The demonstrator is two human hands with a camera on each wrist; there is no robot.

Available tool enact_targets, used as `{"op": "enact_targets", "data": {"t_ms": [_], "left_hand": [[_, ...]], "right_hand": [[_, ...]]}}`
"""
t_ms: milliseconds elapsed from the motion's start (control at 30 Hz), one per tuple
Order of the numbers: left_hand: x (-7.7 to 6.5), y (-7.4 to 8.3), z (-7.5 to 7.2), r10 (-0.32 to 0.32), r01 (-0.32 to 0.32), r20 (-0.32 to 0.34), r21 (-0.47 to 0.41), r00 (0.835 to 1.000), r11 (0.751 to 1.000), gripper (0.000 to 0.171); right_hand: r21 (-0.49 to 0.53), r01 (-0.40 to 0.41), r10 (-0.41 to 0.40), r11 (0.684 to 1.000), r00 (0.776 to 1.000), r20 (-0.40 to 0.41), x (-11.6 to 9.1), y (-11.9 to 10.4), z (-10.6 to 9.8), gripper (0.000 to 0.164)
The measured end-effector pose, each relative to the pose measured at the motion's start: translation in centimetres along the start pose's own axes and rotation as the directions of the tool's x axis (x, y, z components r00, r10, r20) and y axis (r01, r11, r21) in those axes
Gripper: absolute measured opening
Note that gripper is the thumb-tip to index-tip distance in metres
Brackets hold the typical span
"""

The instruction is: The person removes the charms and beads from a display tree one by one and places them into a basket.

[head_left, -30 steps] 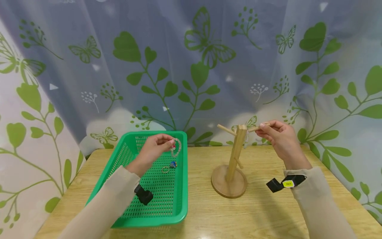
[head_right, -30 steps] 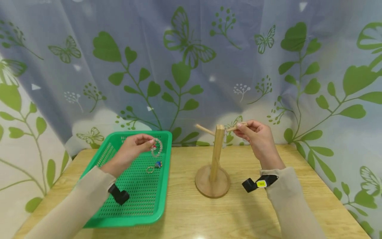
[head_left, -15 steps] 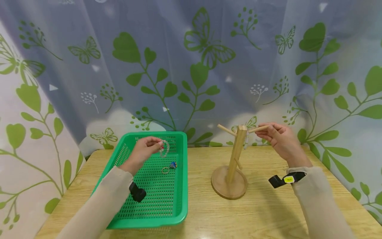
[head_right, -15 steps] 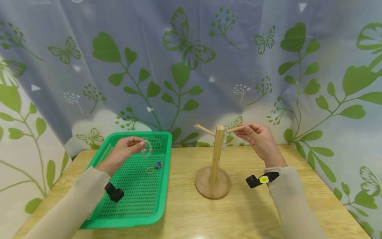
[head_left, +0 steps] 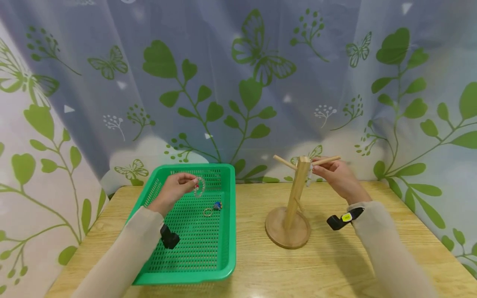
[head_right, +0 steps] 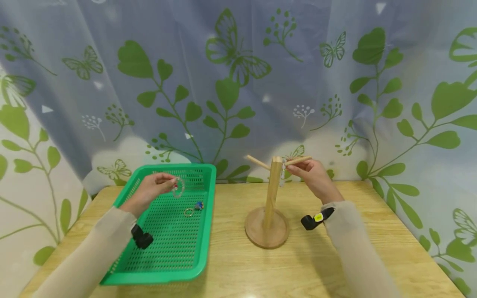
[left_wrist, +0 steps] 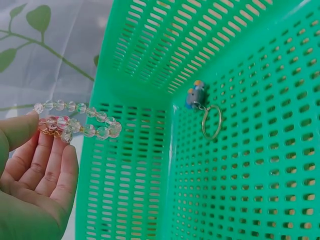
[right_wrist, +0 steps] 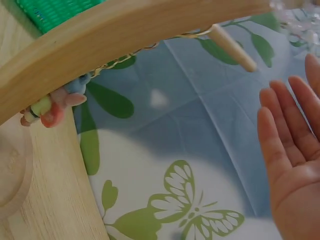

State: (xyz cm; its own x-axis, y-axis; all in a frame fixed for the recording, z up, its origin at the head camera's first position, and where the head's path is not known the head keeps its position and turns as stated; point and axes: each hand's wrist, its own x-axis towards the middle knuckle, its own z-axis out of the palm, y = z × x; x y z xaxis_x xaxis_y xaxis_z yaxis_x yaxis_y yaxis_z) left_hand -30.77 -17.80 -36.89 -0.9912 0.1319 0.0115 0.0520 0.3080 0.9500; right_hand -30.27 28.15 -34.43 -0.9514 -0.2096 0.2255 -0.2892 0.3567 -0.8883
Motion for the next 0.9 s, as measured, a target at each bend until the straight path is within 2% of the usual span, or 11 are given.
{"op": "enact_targets", "data": {"t_ms": [100,267,333,467,633,900], "left_hand": [[0.2,-0.3,0.0,-0.018,0.018,0.007,0.014,1.0,1.0,0.034],[0.7,-1.0,-0.2,-0.032,0.031,0.024,0.015,0.999,0.999,0.035],[0.9,-1.4,-0.2,-0.035,0.035,0.03,0.02,0.999,0.999,0.035],[1.4,-2.1,-0.3,-0.054,0.053,0.029,0.028,0.998,0.998,0.032],[1.7,-2.9,-0.2,-0.074,0.073,0.028,0.024,0.997,0.997,0.029],[1.9,-3.9,-0.3,-0.062,0.059,0.053,0.048,0.997,0.997,0.027]], "right_hand": [[-0.031,0.004,-0.004,1.0,1.0,0.016,0.6,0.0,0.3,0.05],[0.002,0.081,-0.081,0.997,0.992,0.097,1.6,0.1,0.7,0.04],[0.012,0.089,-0.09,0.996,0.988,0.125,1.9,0.1,1.0,0.04],[0.021,0.062,-0.065,0.998,0.985,0.157,2.1,0.1,1.4,0.045],[0.009,0.008,-0.01,1.0,0.988,0.154,2.4,0.2,1.9,0.047],[0.149,-0.031,0.0,0.988,0.979,0.205,2.9,0.3,2.6,0.042]]}}
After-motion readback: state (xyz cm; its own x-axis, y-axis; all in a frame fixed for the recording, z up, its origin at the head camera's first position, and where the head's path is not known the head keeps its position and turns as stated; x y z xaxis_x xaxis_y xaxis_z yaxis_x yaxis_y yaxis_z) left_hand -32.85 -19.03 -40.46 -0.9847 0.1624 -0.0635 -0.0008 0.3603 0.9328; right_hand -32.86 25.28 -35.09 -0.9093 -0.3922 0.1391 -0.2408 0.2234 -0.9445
